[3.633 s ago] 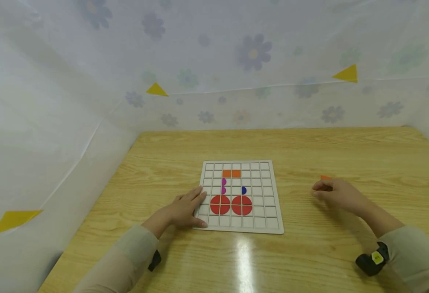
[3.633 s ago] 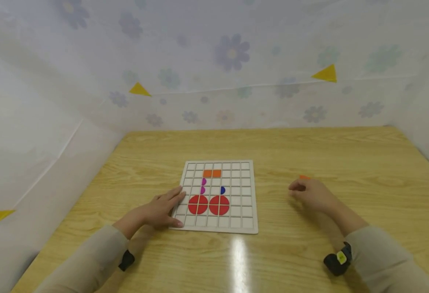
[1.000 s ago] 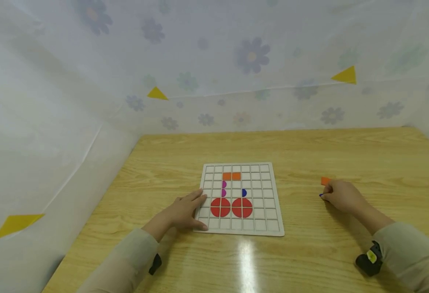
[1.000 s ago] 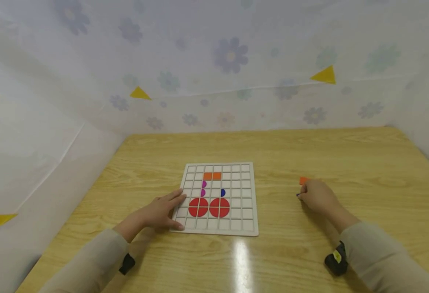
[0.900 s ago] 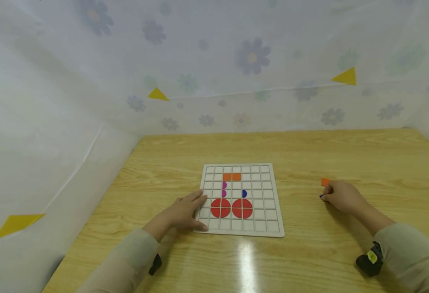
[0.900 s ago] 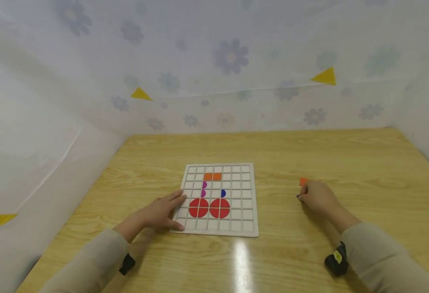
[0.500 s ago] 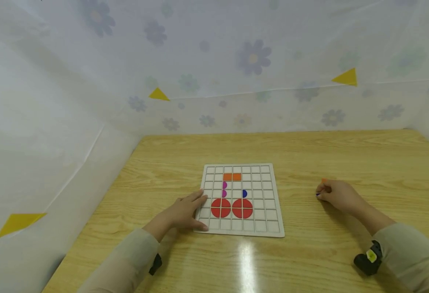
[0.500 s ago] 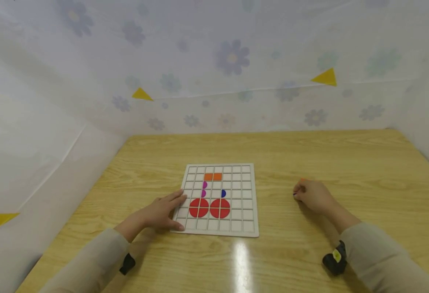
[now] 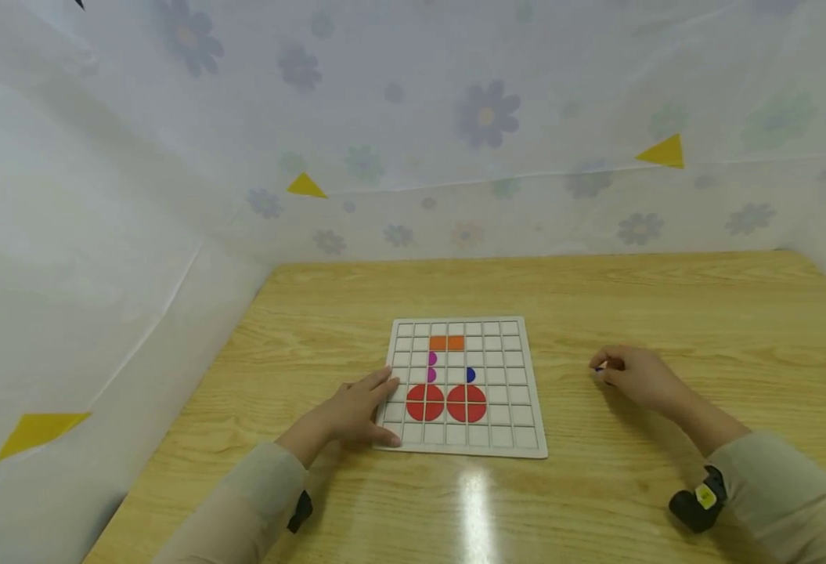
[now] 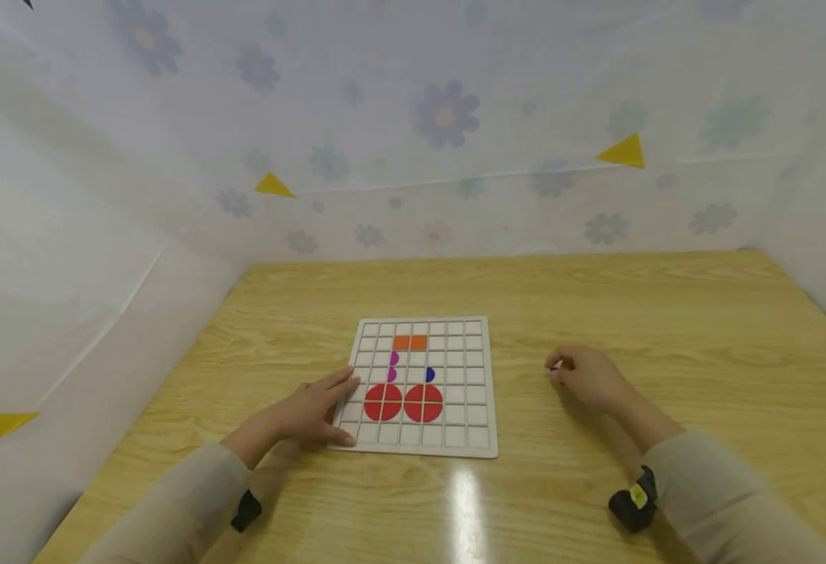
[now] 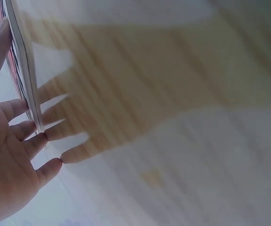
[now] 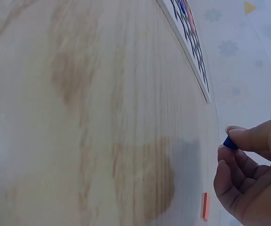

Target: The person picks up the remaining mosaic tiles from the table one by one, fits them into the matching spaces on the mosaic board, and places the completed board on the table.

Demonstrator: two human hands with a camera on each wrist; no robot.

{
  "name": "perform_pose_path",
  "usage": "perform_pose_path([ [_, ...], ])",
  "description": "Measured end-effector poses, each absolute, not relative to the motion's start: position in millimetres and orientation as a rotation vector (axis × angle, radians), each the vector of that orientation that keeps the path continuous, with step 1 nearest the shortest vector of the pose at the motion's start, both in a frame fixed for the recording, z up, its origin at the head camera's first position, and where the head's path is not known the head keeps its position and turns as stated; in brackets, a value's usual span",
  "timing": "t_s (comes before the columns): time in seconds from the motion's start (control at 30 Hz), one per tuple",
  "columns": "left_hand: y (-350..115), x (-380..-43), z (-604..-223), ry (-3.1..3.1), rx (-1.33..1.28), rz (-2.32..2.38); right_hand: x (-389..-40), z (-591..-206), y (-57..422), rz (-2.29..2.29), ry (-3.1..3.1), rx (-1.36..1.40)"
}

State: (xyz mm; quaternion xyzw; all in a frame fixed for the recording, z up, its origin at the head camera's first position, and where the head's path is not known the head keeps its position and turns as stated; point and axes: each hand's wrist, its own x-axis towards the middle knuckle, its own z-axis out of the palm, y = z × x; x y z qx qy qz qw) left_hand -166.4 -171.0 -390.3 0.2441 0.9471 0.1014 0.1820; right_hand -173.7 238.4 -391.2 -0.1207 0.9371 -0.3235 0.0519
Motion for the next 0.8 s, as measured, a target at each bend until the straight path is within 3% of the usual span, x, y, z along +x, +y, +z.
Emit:
perform_pose_path([
  [0.8, -171, -169, -392, 2.668, 0.682, 0.277, -182, -389, 196, -1.279, 2.715, -0.424],
])
